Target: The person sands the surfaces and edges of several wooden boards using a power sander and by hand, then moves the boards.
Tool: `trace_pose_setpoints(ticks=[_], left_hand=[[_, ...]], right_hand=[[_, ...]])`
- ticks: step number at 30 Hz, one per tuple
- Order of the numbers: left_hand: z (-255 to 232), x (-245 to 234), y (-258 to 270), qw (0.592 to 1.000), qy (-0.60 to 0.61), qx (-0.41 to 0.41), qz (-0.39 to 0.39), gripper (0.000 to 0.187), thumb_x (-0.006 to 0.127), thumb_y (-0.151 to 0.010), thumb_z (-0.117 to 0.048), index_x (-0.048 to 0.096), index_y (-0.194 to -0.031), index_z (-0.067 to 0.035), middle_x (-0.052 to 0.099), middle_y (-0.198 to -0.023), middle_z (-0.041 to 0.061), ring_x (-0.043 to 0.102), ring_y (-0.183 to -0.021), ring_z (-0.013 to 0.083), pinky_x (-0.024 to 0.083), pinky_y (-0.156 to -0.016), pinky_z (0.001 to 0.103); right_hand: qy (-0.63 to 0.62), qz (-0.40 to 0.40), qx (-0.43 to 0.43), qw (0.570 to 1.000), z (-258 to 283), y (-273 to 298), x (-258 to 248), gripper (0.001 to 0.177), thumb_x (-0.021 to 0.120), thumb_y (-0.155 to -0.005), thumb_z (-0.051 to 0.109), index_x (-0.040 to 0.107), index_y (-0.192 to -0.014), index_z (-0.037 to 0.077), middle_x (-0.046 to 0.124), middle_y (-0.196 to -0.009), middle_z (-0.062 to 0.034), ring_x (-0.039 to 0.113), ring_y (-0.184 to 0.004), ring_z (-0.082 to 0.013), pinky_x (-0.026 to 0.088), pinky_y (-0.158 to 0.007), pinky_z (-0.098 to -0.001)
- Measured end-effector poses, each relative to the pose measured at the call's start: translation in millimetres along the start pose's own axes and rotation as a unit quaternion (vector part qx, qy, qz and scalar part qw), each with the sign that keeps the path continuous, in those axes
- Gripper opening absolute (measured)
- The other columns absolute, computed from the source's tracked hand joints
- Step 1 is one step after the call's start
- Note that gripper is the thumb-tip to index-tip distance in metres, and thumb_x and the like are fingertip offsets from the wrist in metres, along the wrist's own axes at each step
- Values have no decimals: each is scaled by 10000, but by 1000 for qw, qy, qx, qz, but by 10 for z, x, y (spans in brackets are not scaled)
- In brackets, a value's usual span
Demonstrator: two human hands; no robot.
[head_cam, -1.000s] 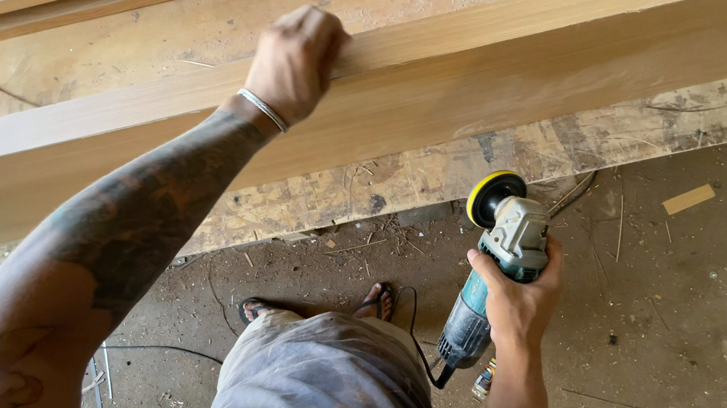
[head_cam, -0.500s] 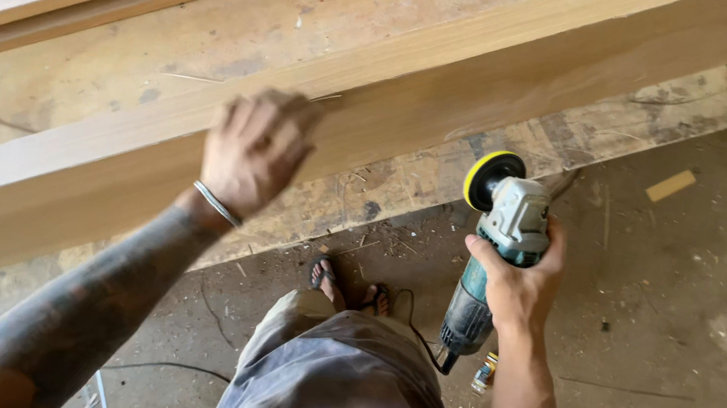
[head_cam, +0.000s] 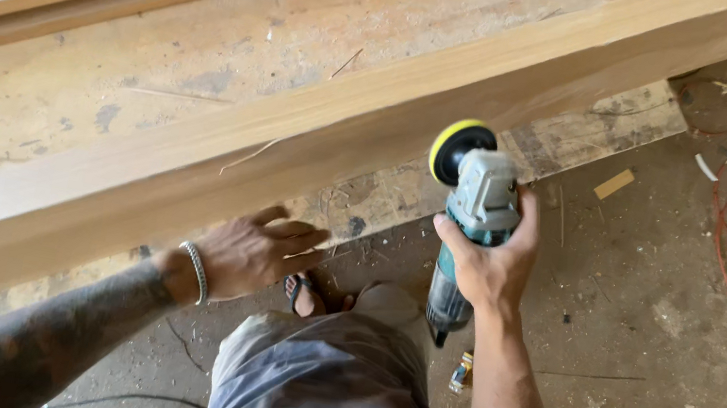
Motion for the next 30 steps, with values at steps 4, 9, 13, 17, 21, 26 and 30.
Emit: trace_pose_setpoints(ticks=[4,9,13,17,21,26,30], left_hand=[[630,-461,-355,964,-32,9,-262,252,671,-1120,-122,676,-868,-118,637,-838,65,684,-780,333,505,-727,491],[1305,-638,-418,903,-91,-418,-30,582,570,-1211,-661,751,-1160,-110,777,-1034,96,794,-1005,395,592,-852,546],[1352,-457,-329,852,-48,-513,90,747,410,-1203,-723,726,-845,-149,802,-766,121,850,-860,440,625,-794,573],[1444,-479,-270,859,-91,-500,61,763,455,-1239,-730,710,-822,-145,774,-725,143,830,-791,454,616,-732,582],[1415,-532,-267,860,-85,-500,60,712,476,-1230,-681,721,-831,-145,774,-726,155,836,-832,467,639,-791,567],[1426,-528,-223,852,-94,-511,62,724,486,-1229,-707,724,-835,-148,768,-718,154,831,-832,472,627,-790,561],[1418,-522,-185,848,-93,-519,58,716,501,-1228,-709,729,-835,-155,760,-707,159,824,-823,478,624,-799,559]], right_hand=[[-55,8,-63,997,407,-19,356,865,1014,-685,265,666,-1450,64,747,-1228,-246,757,-1159,-429,537,-1000,-645],[-67,47,-95,992,810,16,567,778,980,-720,225,648,-1389,9,769,-1061,-222,775,-889,-399,606,-800,-599],[-70,88,-62,992,874,112,673,751,925,-682,242,678,-1365,50,811,-1055,-230,841,-927,-481,633,-763,-621],[-64,80,-61,993,871,31,677,733,929,-665,265,689,-1344,125,843,-1048,-188,860,-947,-461,648,-758,-596],[-64,82,-66,992,869,-89,569,731,930,-697,229,668,-1359,63,830,-1050,-244,850,-927,-488,656,-756,-638],[-63,90,-70,991,629,-346,487,714,905,-776,195,632,-1405,-6,786,-1012,-261,796,-801,-424,661,-714,-609],[-54,64,-89,993,320,-625,382,744,936,-765,205,633,-1414,7,768,-1036,-243,782,-827,-407,626,-707,-586]])
Point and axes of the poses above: each hand's wrist, its own y-axis away from the middle knuckle, its own x-axis out of the palm, z = x × y, the point moved 7 cm from there along -y, towards the middle knuckle
